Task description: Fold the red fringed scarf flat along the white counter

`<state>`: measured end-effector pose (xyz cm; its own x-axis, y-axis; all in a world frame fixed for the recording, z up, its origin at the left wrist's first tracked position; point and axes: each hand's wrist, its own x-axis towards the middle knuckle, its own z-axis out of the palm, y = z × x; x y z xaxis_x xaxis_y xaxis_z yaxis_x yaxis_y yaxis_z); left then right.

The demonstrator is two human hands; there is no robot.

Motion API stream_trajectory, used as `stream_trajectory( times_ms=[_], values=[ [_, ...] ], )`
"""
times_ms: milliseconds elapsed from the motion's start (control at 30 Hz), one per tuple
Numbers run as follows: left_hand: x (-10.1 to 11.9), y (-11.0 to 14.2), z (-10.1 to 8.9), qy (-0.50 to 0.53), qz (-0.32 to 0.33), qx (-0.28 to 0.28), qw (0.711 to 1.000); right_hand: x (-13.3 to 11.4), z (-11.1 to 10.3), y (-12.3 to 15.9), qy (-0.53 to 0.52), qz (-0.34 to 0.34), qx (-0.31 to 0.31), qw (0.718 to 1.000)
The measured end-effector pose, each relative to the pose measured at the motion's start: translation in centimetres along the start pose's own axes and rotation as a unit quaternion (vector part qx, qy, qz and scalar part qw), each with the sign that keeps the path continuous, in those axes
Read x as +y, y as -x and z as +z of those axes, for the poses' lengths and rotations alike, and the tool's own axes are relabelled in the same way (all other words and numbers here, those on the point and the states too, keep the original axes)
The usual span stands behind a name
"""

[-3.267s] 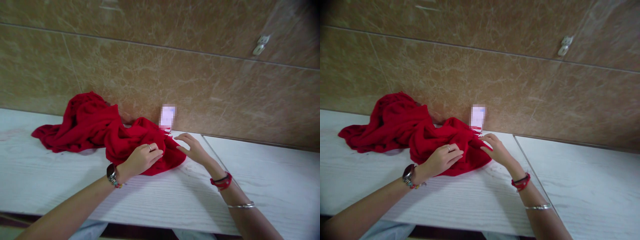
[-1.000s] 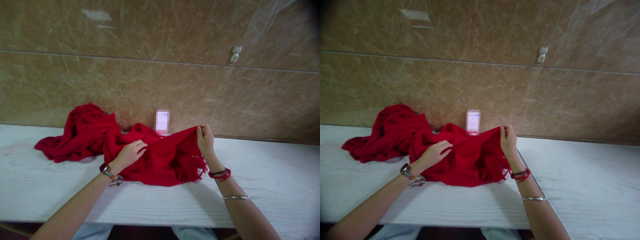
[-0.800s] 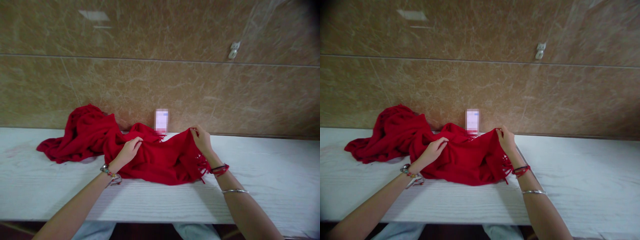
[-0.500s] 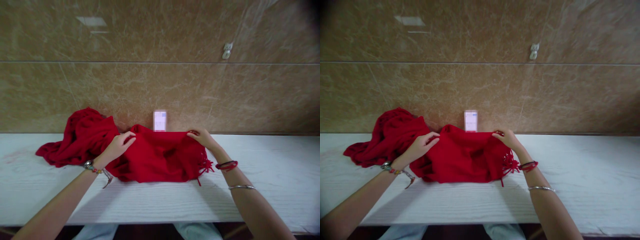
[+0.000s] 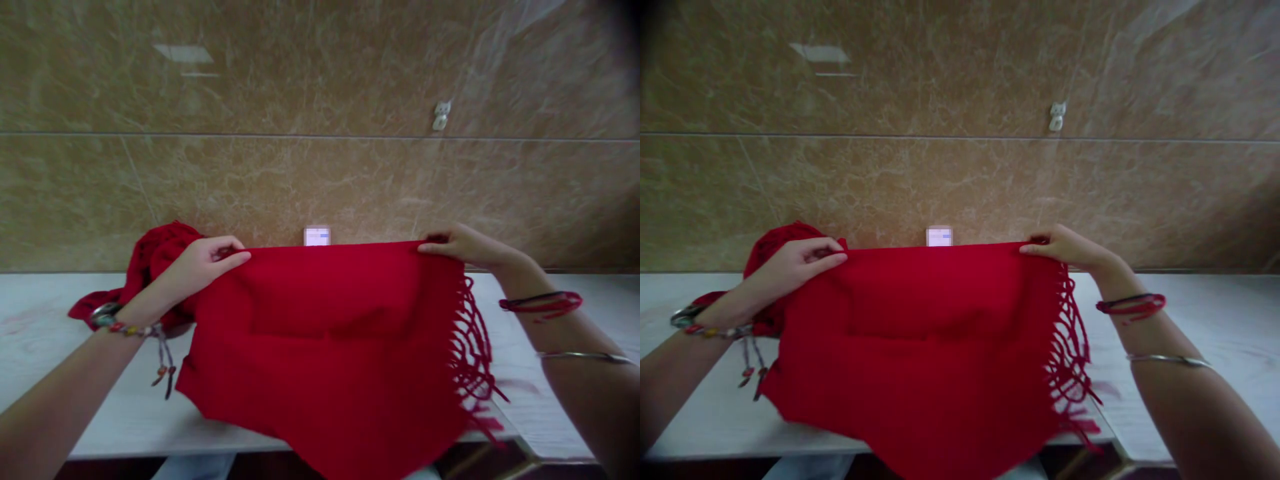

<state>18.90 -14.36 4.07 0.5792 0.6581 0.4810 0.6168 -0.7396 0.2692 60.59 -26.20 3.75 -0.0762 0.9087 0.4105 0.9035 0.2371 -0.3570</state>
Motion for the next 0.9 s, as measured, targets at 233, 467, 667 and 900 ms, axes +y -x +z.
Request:
stream_trajectory(
  times_ms=[233, 467, 667, 900],
  values=[
    [-1.2, -3.7, 9.1, -0.306, 0.019, -0.128, 0.943, 3.3, 11.1, -4.7, 0.295, 0.083, -0.071, 0.949],
    [2.2, -3.1, 15.3, -0.212, 0.194, -0.131, 0.949, 4.5, 18.4, -5.2, 0.322, 0.139, -0.029, 0.936],
    [0.6, -2.2, 20.1, -0.148, 0.134, -0.247, 0.948, 4.5, 19.1, -5.4, 0.302, 0.186, 0.019, 0.935],
    [-1.1, -1.7, 21.1, -0.128, 0.137, -0.235, 0.954, 3.4, 21.3, -2.4, 0.153, 0.141, -0.121, 0.971]
  ],
)
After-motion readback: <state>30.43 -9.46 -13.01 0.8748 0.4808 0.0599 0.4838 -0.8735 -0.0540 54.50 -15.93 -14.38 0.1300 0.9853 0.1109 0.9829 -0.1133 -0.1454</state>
